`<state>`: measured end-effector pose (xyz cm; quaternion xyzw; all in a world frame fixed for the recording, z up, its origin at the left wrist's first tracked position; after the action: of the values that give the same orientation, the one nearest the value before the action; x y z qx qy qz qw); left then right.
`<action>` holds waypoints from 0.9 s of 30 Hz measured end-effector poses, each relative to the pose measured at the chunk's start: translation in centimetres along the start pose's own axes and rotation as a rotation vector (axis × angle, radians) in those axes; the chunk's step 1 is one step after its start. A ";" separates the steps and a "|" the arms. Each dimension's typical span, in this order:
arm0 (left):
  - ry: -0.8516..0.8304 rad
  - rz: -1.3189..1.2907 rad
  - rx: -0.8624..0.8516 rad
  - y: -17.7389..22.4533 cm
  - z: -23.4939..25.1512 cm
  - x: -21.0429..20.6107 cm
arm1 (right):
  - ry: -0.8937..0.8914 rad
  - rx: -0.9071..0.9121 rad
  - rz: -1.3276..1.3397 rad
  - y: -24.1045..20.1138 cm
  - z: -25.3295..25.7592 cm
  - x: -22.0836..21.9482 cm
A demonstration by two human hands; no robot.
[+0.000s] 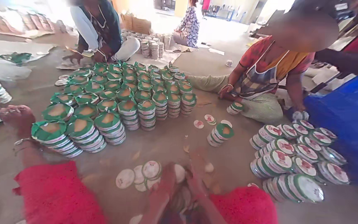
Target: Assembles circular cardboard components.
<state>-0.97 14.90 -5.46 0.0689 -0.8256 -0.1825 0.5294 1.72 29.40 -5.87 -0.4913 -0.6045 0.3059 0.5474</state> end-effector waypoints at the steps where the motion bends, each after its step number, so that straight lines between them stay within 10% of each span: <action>1: 0.015 -0.073 0.011 -0.2 -0.4 0.4 | 0.053 0.000 0.146 0.2 0.1 0.3; 9: 0.515 -0.434 -0.321 -0.1 -2.4 1.6 | -0.273 -0.390 1.063 -4.7 0.8 0.3; 14: 0.811 -0.679 -0.358 -5.9 -2.9 6.6 | -0.095 0.345 -0.264 -6.9 3.3 -0.8; 17: 0.930 -0.750 -0.300 -8.6 -3.2 8.0 | -0.223 0.300 -0.841 -1.7 3.2 -4.2; 23: 0.811 -0.839 -0.044 -8.4 -4.0 7.0 | -0.353 0.126 -0.760 -2.2 4.6 -4.0; 27: 0.879 -0.815 0.017 -9.5 -5.1 8.1 | -0.093 0.083 -0.568 -9.1 7.5 3.5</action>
<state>-0.63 2.45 -0.20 0.4532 -0.4378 -0.3188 0.7080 -7.60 30.92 2.05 -0.2652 -0.7294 0.1872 0.6022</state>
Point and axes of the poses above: each hand's wrist, its own z-axis towards the middle knuckle, its own x-axis out of the back of the hand, y = z × x, the point moved 1 cm from there along z, towards the middle knuckle, and after that the axes turned 9 degrees about z, right-handed, at the moved point
